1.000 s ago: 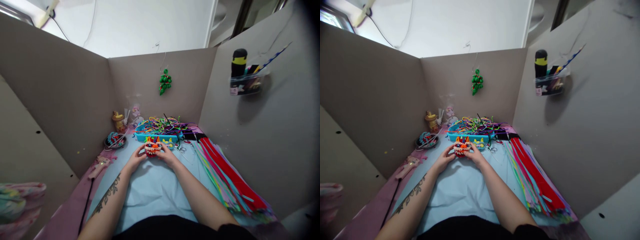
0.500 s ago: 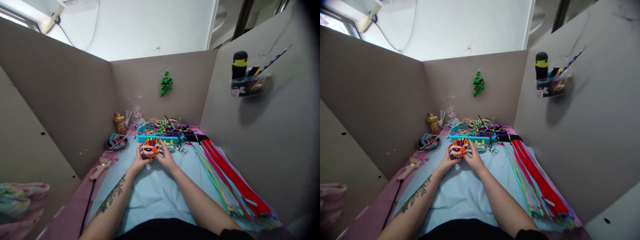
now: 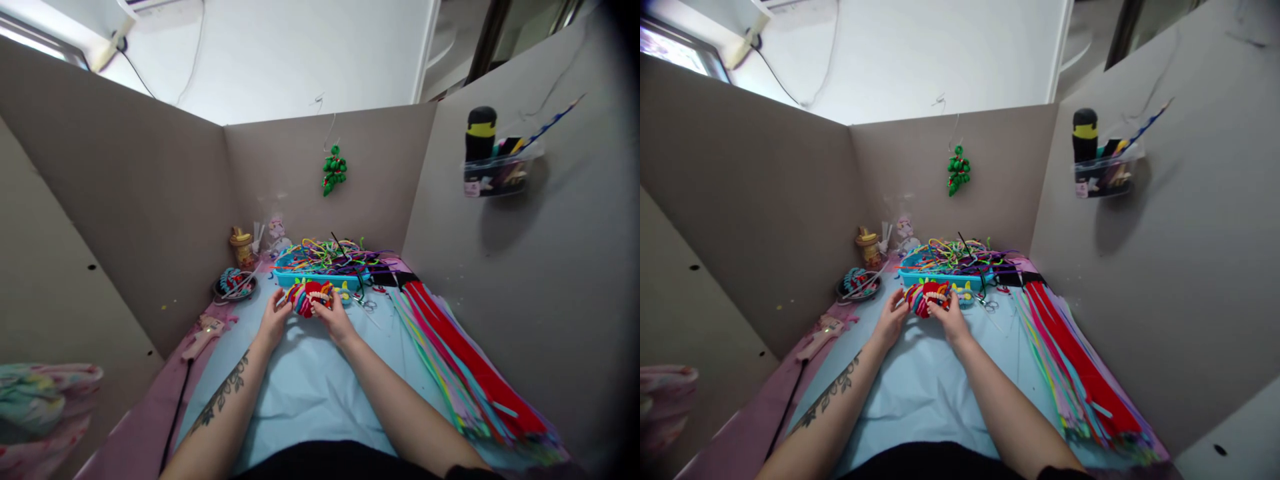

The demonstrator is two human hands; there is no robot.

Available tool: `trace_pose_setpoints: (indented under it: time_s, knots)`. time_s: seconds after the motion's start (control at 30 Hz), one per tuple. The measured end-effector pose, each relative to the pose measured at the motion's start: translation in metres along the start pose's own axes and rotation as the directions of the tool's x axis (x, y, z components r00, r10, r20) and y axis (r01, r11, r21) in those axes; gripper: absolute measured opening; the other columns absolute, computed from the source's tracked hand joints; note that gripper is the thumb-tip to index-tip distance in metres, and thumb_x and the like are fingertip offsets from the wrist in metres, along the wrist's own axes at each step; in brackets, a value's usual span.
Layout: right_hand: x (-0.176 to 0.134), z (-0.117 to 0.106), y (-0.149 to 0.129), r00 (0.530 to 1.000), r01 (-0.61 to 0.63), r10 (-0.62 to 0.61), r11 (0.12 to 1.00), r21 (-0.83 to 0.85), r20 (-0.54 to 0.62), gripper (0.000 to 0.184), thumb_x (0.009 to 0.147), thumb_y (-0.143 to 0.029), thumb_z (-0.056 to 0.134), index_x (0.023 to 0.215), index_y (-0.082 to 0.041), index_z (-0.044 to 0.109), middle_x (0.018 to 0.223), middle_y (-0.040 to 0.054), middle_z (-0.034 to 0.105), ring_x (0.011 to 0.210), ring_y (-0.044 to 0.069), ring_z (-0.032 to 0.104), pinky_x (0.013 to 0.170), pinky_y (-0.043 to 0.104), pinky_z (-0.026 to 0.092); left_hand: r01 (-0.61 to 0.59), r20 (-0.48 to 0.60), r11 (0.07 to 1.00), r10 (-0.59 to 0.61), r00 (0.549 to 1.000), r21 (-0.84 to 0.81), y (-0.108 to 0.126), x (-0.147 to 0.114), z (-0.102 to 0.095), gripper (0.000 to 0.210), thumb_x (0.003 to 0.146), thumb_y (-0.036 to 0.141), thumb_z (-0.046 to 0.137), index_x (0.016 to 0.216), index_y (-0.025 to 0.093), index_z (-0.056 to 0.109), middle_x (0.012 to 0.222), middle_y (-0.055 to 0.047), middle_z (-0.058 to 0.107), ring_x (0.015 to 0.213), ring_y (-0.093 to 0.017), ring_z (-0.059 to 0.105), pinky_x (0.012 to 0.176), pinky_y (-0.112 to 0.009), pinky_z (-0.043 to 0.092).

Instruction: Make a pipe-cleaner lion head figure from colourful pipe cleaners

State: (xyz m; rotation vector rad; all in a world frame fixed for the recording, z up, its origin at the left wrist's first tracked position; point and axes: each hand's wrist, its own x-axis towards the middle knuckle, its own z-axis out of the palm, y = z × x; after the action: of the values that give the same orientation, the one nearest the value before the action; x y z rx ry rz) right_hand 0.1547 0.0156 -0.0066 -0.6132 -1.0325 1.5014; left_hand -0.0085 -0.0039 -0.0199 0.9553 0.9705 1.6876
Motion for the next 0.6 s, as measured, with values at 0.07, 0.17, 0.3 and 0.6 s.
trace_pose_setpoints:
  time_s: [0.07,0.17,0.3,0.6]
  knots:
    - [0.000,-0.001,-0.001,0.999,-0.034,0.034,0.999,-0.013,0.021,0.069,0.062,-0.038,0.077,0.121,-0.024,0.043,0.114,0.0066,0.061,0.098,0.022,0.063,0.083,0.037,0.052,0.089,0.096,0.995,-0.084,0.992,-0.050,0.005,-0.001,0.001,0.057,0.066,0.029,0.076,0.117,0.019,0.054,0.124,-0.011,0.055,0.112,-0.026,0.054,0.094,-0.036,0.044]
    - [-0.001,-0.003,0.000,0.998,-0.030,0.035,0.993,-0.116,0.047,0.072,0.063,-0.041,0.077,0.123,-0.023,0.042,0.116,0.0080,0.060,0.099,0.021,0.062,0.084,0.036,0.052,0.189,0.235,0.978,-0.164,0.958,-0.091,0.008,-0.005,0.003,0.052,0.071,0.030,0.072,0.119,0.019,0.054,0.118,-0.010,0.060,0.103,-0.025,0.059,0.086,-0.037,0.049]
    - [-0.002,-0.003,0.003,0.997,0.011,0.004,0.979,-0.205,0.074,0.075,0.066,-0.044,0.074,0.128,-0.022,0.037,0.123,0.0107,0.056,0.104,0.022,0.060,0.089,0.037,0.049,0.230,0.238,0.964,-0.195,0.952,-0.131,0.009,-0.009,0.003,0.053,0.075,0.029,0.068,0.124,0.026,0.047,0.123,-0.008,0.057,0.100,-0.024,0.061,0.078,-0.041,0.054]
    - [-0.001,-0.001,0.002,0.996,0.078,-0.063,0.958,-0.275,0.062,0.078,0.067,-0.046,0.072,0.132,-0.023,0.037,0.117,0.0104,0.060,0.106,0.024,0.059,0.090,0.038,0.048,0.193,0.216,0.976,-0.169,0.962,-0.098,0.013,-0.009,0.004,0.064,0.070,0.023,0.071,0.128,0.025,0.044,0.126,-0.009,0.056,0.106,-0.027,0.059,0.081,-0.039,0.054]
